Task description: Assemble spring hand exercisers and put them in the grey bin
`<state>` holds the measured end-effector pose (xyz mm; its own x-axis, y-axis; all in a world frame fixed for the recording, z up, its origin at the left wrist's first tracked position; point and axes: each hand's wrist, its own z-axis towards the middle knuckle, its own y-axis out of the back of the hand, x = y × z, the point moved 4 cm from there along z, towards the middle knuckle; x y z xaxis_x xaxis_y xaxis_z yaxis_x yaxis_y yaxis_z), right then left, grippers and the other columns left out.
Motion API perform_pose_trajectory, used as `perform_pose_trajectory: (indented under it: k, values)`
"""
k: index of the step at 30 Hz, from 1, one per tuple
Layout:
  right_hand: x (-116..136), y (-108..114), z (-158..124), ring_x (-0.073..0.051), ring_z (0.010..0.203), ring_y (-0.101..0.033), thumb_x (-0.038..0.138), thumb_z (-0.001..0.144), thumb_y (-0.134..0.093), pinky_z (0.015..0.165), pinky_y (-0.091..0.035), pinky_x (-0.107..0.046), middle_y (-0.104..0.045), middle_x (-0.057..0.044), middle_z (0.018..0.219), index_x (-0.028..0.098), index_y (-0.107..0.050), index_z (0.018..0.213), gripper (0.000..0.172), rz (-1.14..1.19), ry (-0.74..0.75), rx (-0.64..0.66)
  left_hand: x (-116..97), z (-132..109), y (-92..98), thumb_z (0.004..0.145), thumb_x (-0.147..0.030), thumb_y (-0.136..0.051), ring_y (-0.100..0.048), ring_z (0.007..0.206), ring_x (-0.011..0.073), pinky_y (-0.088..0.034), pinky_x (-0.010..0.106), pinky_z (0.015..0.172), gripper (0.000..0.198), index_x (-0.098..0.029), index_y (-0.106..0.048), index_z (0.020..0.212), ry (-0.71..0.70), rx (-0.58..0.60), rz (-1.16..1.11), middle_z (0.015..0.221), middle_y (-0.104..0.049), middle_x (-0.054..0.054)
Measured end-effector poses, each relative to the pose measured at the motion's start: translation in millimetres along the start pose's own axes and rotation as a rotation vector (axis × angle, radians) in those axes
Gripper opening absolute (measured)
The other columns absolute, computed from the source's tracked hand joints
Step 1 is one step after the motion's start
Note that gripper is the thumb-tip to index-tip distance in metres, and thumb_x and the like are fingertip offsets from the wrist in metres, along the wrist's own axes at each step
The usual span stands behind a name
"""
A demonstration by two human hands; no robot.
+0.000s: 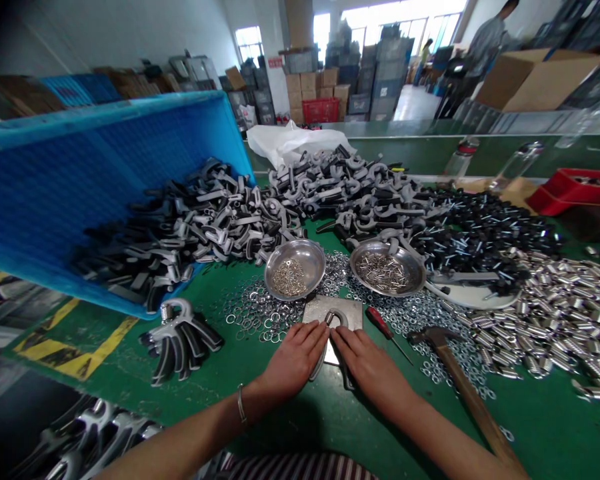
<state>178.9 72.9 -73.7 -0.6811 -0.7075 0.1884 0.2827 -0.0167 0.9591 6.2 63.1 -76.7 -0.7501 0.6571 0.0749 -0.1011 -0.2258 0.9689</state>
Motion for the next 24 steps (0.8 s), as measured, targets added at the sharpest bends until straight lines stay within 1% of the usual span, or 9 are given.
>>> perform_pose_trajectory:
  k: [4, 9, 12, 14, 16, 18, 19, 21, 24]
  values:
    - [5, 2, 2, -0.030, 0.115, -0.061, 0.001, 0.090, -0.040, 0.095, -0.057, -0.048, -0.060, -0.019, 0.137, 0.013, -0.046, 0.145, 0.056, -0.145, 0.056, 0.024, 1, 1, 1.5, 0.103, -0.020, -0.036, -0.048, 0.133, 0.0277, -0.035, 0.043, 0.110, 0.043, -0.010, -0.047, 0.144, -0.001, 0.009, -0.015, 0.147, -0.052, 0.013]
    - [7, -1, 0, -0.030, 0.109, -0.063, -0.001, 0.087, -0.042, 0.094, -0.058, -0.047, -0.059, -0.019, 0.138, 0.011, -0.047, 0.144, 0.058, -0.206, 0.096, 0.046, 5, 1, 0.7, 0.103, -0.020, -0.039, -0.047, 0.133, 0.0271, -0.035, 0.043, 0.111, 0.043, -0.010, -0.046, 0.144, 0.014, 0.008, -0.048, 0.146, -0.052, 0.014]
    - [5, 0, 0, -0.031, 0.114, -0.061, 0.000, 0.089, -0.041, 0.096, -0.056, -0.048, -0.058, -0.019, 0.139, 0.011, -0.047, 0.144, 0.056, -0.149, 0.079, 0.035, 6, 2, 0.8, 0.102, -0.019, -0.039, -0.048, 0.131, 0.0268, -0.035, 0.043, 0.110, 0.043, -0.011, -0.045, 0.144, 0.045, 0.011, -0.099, 0.145, -0.053, 0.013]
    - [2, 3, 4, -0.029, 0.119, -0.059, 0.005, 0.094, -0.040, 0.099, -0.054, -0.046, -0.059, -0.018, 0.136, 0.013, -0.050, 0.141, 0.049, -0.029, 0.025, -0.003, 8, 3, 1.7, 0.102, -0.019, -0.040, -0.049, 0.130, 0.0256, -0.036, 0.042, 0.109, 0.042, -0.013, -0.046, 0.143, 0.082, 0.011, -0.159, 0.143, -0.055, 0.012]
    - [-2, 7, 13, -0.025, 0.115, -0.061, 0.012, 0.098, -0.041, 0.099, -0.053, -0.041, -0.062, -0.015, 0.127, 0.016, -0.058, 0.130, 0.036, 0.149, -0.061, -0.033, 10, 5, 2.8, 0.102, -0.020, -0.042, -0.050, 0.127, 0.0246, -0.037, 0.042, 0.108, 0.040, -0.016, -0.048, 0.141, 0.123, 0.010, -0.216, 0.141, -0.056, 0.010]
    - [-6, 9, 25, -0.021, 0.102, -0.064, 0.019, 0.100, -0.045, 0.093, -0.054, -0.036, -0.065, -0.011, 0.111, 0.018, -0.066, 0.110, 0.023, 0.316, -0.163, -0.055, 12, 7, 4.1, 0.101, -0.020, -0.043, -0.051, 0.125, 0.0243, -0.037, 0.042, 0.107, 0.039, -0.017, -0.050, 0.139, 0.140, 0.008, -0.243, 0.139, -0.058, 0.010]
    - [-8, 10, 30, -0.020, 0.096, -0.065, 0.021, 0.100, -0.047, 0.089, -0.055, -0.035, -0.065, -0.009, 0.104, 0.019, -0.066, 0.100, 0.019, 0.374, -0.213, -0.071, 12, 7, 4.9, 0.101, -0.021, -0.043, -0.051, 0.124, 0.0245, -0.037, 0.042, 0.107, 0.038, -0.016, -0.050, 0.139, 0.137, 0.004, -0.245, 0.138, -0.058, 0.010]
    - [-11, 10, 37, -0.020, 0.088, -0.064, 0.024, 0.098, -0.052, 0.083, -0.055, -0.034, -0.064, -0.006, 0.094, 0.020, -0.064, 0.088, 0.017, 0.426, -0.292, -0.114, 11, 8, 6.1, 0.102, -0.021, -0.043, -0.051, 0.125, 0.0249, -0.037, 0.043, 0.107, 0.038, -0.016, -0.050, 0.139, 0.115, -0.002, -0.233, 0.137, -0.058, 0.011]
    - [-13, 8, 40, -0.019, 0.083, -0.064, 0.027, 0.098, -0.054, 0.078, -0.055, -0.033, -0.063, -0.004, 0.086, 0.021, -0.061, 0.082, 0.018, 0.419, -0.333, -0.150, 10, 8, 6.6, 0.102, -0.020, -0.042, -0.051, 0.125, 0.0255, -0.036, 0.043, 0.108, 0.038, -0.013, -0.050, 0.139, 0.074, -0.011, -0.198, 0.137, -0.058, 0.012]
